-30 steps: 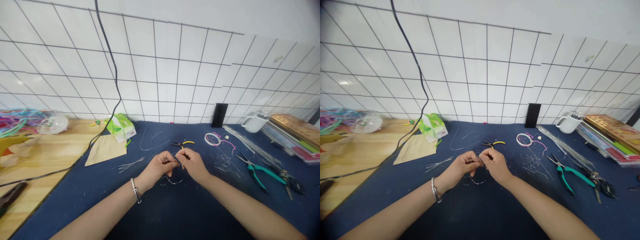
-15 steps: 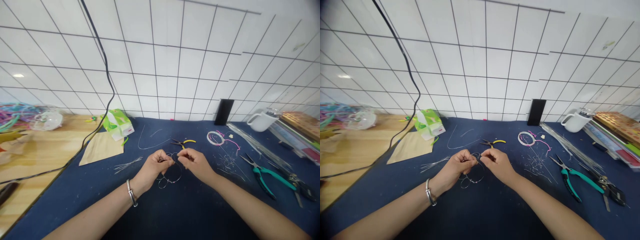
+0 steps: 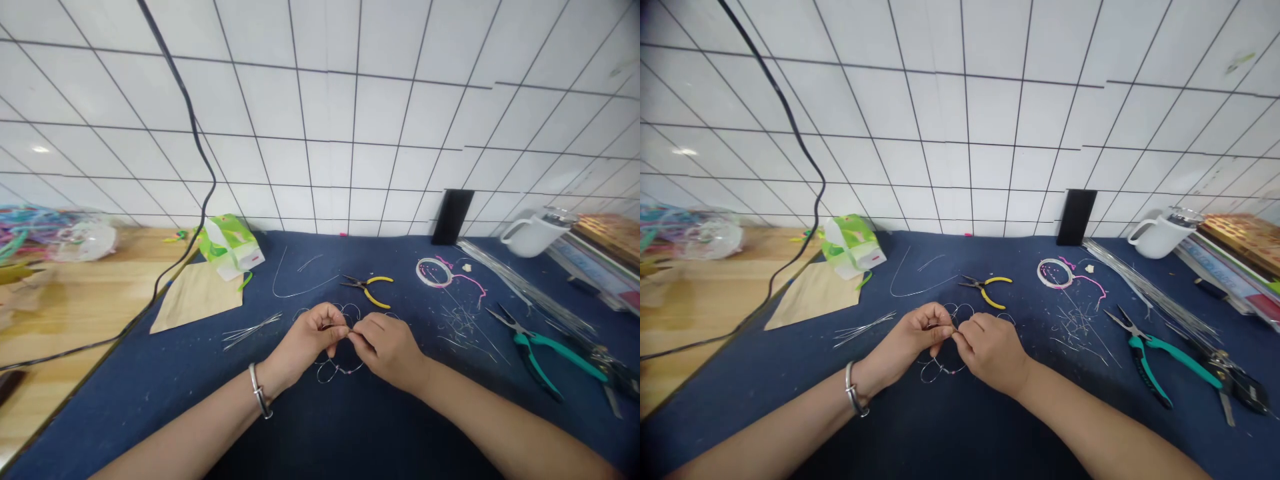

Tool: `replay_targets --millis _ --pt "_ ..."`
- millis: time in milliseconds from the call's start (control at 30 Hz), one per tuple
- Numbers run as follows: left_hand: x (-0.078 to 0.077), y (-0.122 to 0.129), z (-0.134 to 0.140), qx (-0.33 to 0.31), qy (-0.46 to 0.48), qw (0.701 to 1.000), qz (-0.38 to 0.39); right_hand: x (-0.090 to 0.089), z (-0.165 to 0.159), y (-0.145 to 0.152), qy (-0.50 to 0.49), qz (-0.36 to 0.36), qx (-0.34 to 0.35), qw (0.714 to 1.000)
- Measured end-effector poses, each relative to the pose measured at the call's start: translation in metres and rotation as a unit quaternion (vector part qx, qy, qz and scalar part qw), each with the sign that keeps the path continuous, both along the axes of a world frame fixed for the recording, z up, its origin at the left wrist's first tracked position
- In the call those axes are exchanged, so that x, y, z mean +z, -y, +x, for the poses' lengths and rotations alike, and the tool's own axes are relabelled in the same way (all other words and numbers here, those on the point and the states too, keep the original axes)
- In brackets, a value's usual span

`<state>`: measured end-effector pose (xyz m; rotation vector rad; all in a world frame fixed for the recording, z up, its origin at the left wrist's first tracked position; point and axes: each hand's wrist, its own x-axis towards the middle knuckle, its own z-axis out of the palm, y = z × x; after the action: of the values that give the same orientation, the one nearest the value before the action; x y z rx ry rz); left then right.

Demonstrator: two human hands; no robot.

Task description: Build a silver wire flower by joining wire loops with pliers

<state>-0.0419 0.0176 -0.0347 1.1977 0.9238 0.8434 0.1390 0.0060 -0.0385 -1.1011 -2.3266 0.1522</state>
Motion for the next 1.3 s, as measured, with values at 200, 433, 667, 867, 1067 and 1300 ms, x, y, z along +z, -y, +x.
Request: replay_targets --millis 200,433,667,867,1067,1300 --pt "-0.0005 -0.0009 0.0009 -0.034 -0.02 0.999 -0.006 -0.0049 -0.0024 -0.0022 -0.02 -0.014 -0.03 0.999" --pt "0.0017 0.0019 0.0003 -0.046 -0.01 0.999 -0.011 -0.0027 -0.005 -0.0017 -0.068 -0.076 -0.041 0.994" --pt "0.0042 0.0046 -0.0001 -0.028 0.018 0.999 -0.008 0.0022 -0.0039 -0.0034 -0.073 -0.085 -0.01 0.994" --pt "0.0028 0.0043 0.0002 -0.019 0.023 1.0 0.005 -0.0026 0.0015 -0.0023 -0.027 0.009 -0.001 1.0" --pt "0.0025 0.0039 0.0013 -0.022 0.02 0.999 0.016 -0.0054 0.0038 -0.0034 -0.017 0.098 -0.008 0.995" --pt "0.0001 0.0033 0.0019 -0.033 0.027 0.999 0.009 -0.0041 0.0023 -0.0025 0.014 0.107 0.001 0.994"
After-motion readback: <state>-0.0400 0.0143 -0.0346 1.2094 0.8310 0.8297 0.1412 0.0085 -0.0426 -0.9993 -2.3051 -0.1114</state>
